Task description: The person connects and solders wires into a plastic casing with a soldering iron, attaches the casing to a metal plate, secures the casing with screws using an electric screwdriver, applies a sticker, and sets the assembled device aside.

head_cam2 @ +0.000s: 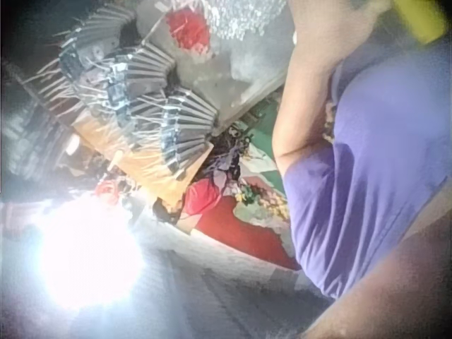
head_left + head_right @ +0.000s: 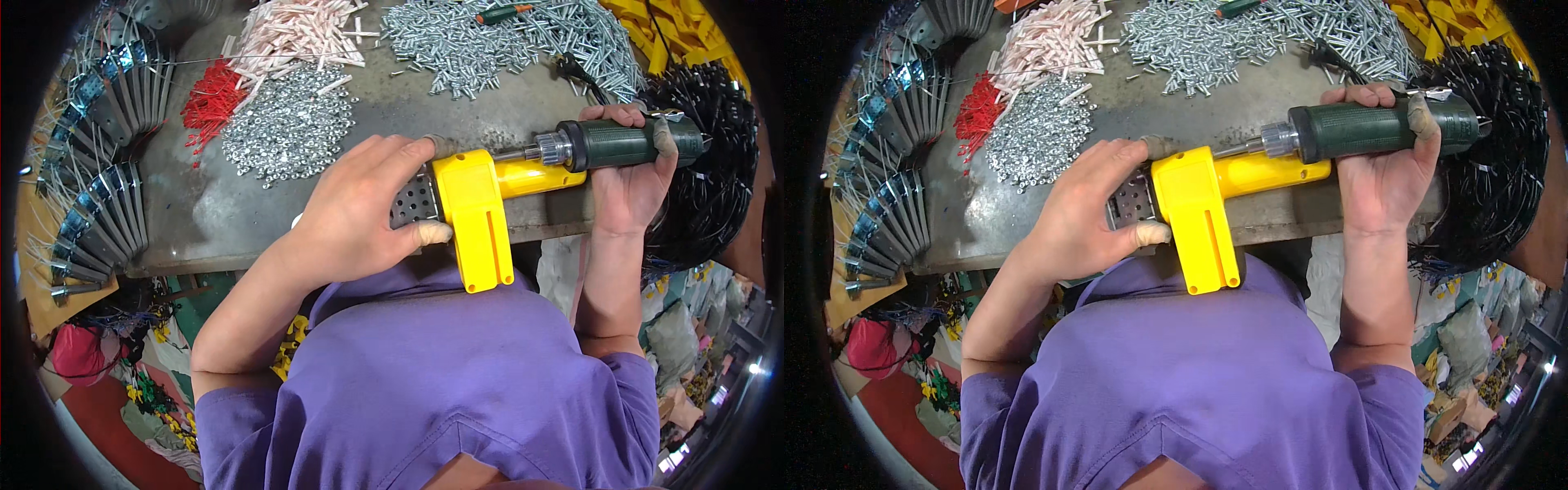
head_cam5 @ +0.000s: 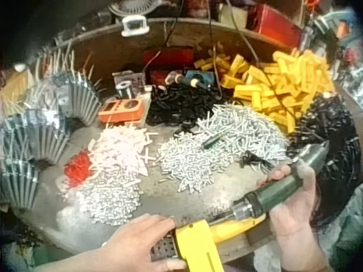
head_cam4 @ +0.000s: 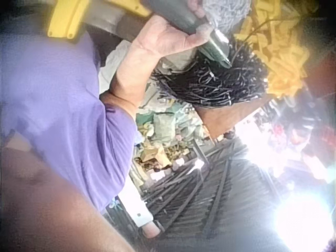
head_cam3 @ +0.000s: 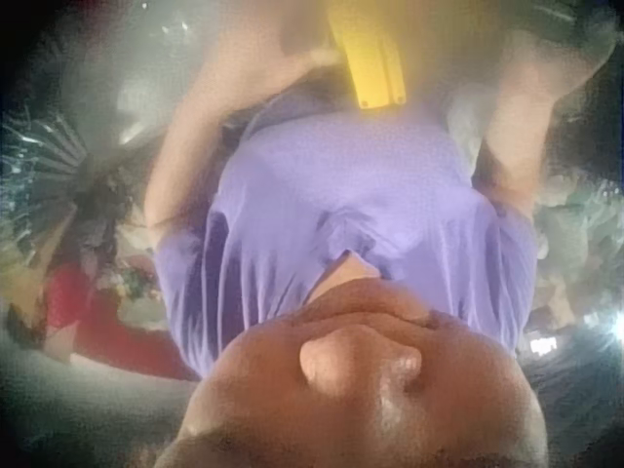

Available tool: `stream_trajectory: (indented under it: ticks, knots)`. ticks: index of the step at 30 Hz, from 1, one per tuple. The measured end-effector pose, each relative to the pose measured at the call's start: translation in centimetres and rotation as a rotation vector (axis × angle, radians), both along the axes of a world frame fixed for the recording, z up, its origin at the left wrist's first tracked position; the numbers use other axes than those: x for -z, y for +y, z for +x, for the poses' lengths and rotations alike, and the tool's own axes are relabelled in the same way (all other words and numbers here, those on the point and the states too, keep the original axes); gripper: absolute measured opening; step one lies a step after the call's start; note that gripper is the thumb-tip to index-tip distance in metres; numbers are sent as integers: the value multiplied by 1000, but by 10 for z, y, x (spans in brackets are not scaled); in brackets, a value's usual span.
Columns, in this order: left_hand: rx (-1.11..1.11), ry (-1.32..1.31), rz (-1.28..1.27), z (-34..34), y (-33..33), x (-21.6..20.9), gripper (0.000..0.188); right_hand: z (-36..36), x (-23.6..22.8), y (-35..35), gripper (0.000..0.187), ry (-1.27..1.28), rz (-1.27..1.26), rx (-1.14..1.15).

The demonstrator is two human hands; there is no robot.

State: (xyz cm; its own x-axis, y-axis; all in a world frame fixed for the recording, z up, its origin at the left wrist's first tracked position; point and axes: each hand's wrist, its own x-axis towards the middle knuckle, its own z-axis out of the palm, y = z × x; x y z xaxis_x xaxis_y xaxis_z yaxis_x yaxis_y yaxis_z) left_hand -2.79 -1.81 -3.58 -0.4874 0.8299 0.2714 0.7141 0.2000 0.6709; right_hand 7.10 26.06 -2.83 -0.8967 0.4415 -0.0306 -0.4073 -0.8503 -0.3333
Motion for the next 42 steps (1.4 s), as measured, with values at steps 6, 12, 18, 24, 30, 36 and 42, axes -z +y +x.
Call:
stream_trajectory:
  ticks: [6, 12, 18, 24, 30, 36, 42]
  knots:
    - [-257, 192, -65, -36, -6, -4, 50, 5, 1, 3, 30, 14, -48, -7]
    - [-242, 521, -225, -53, -2, 3, 32, 8, 1, 1, 30, 44, -49, -24]
    - [-170, 257, -3, -36, -1, -7, 29, 8, -1, 5, 30, 37, -55, -22]
    - [-39, -176, 192, 3, -8, 13, 53, 7, -2, 6, 29, 83, -110, -95]
    - [-33, -272, 239, 2, -3, 17, 55, 10, -2, 7, 29, 75, -116, -77]
    - [-103, -293, 241, 3, 0, 16, 50, 8, 0, 5, 27, 93, -90, -88]
    - [-96, 75, 76, -2, 0, 4, 28, 8, -2, 4, 27, 85, -98, -99]
